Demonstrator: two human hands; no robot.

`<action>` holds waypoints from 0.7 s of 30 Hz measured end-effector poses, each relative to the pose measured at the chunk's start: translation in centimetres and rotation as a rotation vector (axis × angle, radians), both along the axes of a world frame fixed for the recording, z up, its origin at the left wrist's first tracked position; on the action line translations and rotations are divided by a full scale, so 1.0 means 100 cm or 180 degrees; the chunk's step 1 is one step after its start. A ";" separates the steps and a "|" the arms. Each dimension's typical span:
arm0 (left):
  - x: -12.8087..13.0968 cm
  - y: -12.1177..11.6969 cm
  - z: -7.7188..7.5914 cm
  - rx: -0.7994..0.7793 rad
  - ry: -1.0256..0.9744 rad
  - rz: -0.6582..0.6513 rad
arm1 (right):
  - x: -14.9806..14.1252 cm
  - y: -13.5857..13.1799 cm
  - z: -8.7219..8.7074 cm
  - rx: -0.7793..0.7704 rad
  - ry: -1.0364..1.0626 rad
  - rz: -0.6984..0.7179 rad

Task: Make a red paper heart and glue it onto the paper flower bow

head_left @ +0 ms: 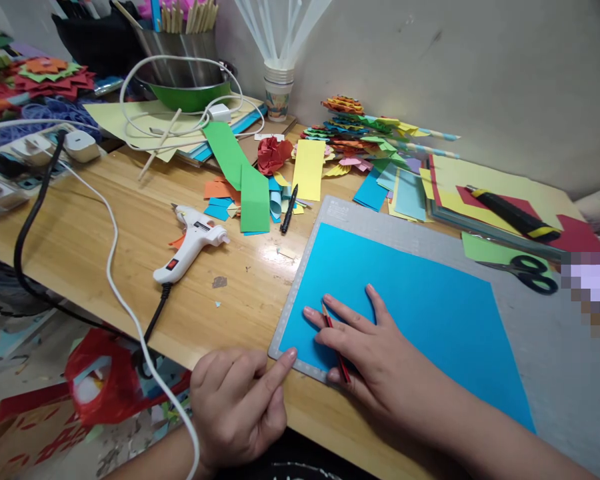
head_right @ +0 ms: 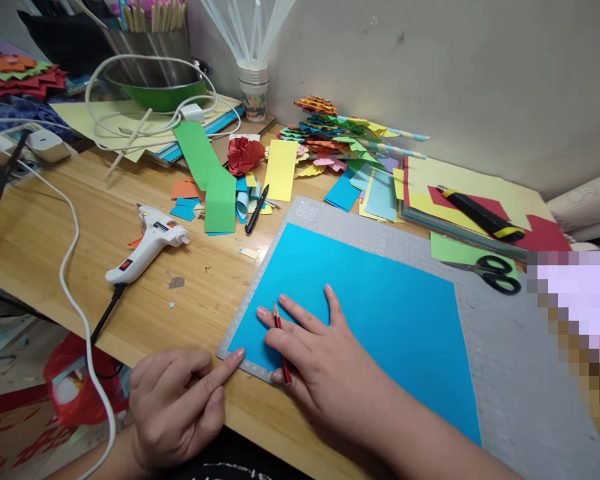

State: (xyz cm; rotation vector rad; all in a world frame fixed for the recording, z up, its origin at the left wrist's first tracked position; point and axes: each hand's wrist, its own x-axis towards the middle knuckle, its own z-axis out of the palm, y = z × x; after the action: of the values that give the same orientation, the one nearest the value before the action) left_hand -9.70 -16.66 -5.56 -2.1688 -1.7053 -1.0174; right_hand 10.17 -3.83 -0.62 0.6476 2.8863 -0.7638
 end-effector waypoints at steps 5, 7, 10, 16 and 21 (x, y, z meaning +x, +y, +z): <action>0.000 0.000 0.001 0.0020 -0.0019 -0.0010 | 0.001 0.000 0.000 -0.0025 0.0013 -0.0004; 0.001 0.000 0.002 0.0014 -0.0026 0.0002 | 0.001 0.000 0.000 -0.0046 0.0024 -0.0018; 0.001 0.000 0.003 -0.0002 -0.0016 0.0002 | 0.001 0.001 0.000 -0.0087 0.0028 -0.0041; 0.001 0.002 0.003 -0.0036 0.0003 0.0002 | 0.001 0.004 0.000 -0.0152 0.0017 0.0024; 0.001 0.003 0.005 -0.0019 -0.0035 -0.0015 | 0.001 0.003 0.001 -0.0128 0.0024 -0.0015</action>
State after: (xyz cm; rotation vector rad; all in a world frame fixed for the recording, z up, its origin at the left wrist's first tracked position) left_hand -9.57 -16.39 -5.09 -2.1758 -1.7112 -1.0287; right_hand 10.30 -3.56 -0.56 0.6487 2.8691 -0.8241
